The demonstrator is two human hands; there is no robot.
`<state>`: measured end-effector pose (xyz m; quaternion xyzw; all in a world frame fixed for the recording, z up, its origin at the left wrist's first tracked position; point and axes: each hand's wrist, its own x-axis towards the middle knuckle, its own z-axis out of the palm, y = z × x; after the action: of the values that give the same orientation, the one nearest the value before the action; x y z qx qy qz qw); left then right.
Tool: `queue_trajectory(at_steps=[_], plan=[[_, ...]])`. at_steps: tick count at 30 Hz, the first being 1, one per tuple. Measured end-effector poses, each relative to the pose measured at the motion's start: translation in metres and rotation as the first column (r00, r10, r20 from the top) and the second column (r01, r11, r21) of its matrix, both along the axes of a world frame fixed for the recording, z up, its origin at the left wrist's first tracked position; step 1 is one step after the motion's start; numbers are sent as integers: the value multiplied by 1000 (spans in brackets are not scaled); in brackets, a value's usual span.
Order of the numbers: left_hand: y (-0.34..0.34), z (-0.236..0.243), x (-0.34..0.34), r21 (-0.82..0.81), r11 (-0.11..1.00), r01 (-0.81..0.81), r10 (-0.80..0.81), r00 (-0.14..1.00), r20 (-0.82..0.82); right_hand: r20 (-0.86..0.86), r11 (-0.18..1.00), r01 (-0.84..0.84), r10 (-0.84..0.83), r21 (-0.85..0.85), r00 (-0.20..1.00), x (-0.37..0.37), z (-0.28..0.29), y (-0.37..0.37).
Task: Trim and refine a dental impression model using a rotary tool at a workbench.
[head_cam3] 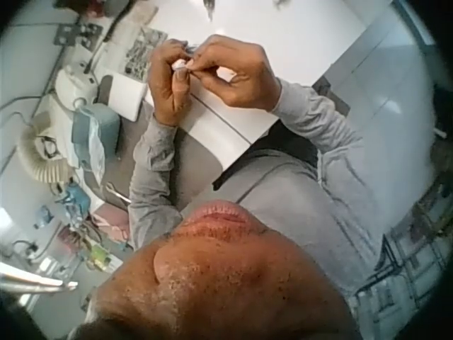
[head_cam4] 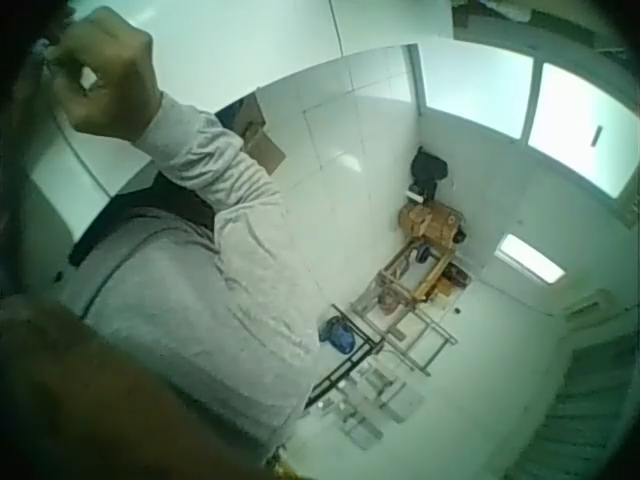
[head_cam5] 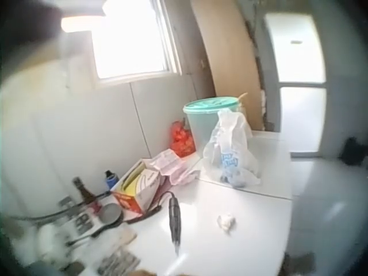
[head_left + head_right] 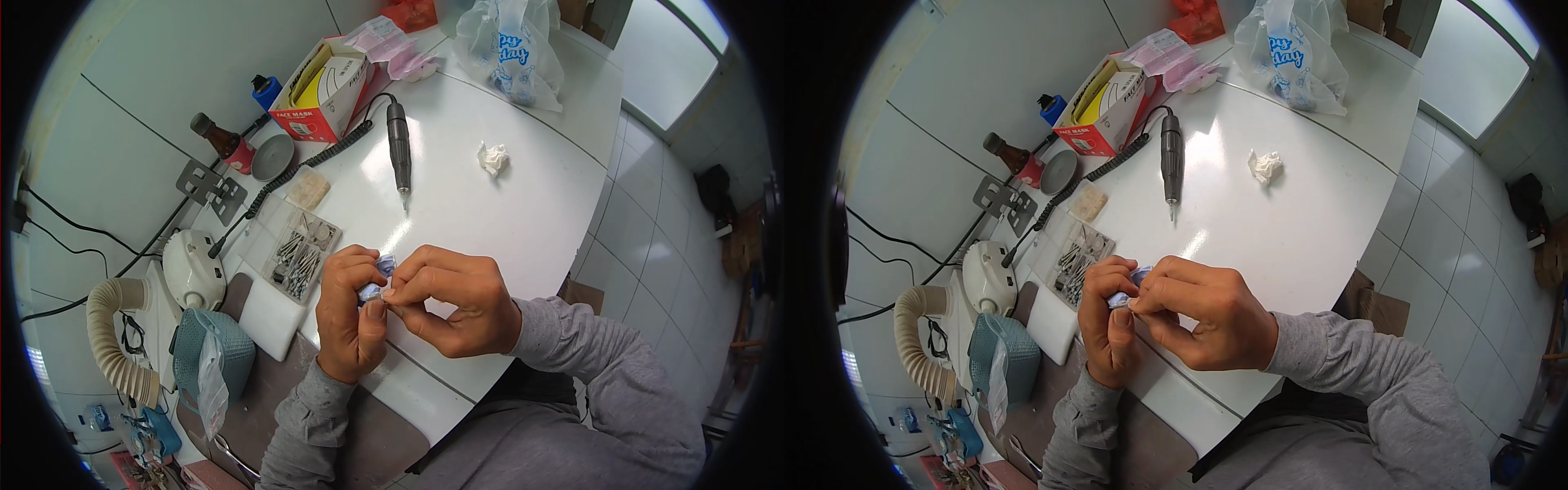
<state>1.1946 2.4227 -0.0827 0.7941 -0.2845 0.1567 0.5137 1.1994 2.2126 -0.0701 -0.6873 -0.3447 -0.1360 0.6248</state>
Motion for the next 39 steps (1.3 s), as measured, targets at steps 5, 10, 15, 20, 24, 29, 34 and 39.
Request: queue_trajectory(at_steps=[5, 10, 15, 20, 24, 29, 34, 39], plan=[[-2, 7, -1, 18, 999, -48, 46, 997, 63, 11, 1000, -1, 1, 10, 1000, -3, 1, 3], [-2, 4, 0, 1, 999, -48, 48, 996, 75, 57, 999, 20, -23, 43, 998, -2, -3, 5], [-1, 6, 0, 17, 998, -55, 53, 995, 87, 45, 1000, 13, -13, 11, 999, -3, 0, 3], [1, 4, 2, 18, 999, -26, 25, 998, 58, 42, 999, 27, -26, -27, 999, -1, -1, 1], [-2, 4, -3, -68, 997, -32, 29, 998, -55, 105, 995, 101, -98, -24, 990, 3, 1, 2], [3, -7, -4, -285, 957, -50, -56, 935, -351, 54, 953, 296, -293, -66, 955, 12, -1, -5], [-2, -4, -7, -399, 907, -135, -35, 920, -391, 8, 885, 391, -402, -252, 915, 19, -11, -11], [1, -2, -3, -385, 908, -164, -32, 890, -455, 110, 786, 477, -475, -392, 873, 22, -16, -14]])
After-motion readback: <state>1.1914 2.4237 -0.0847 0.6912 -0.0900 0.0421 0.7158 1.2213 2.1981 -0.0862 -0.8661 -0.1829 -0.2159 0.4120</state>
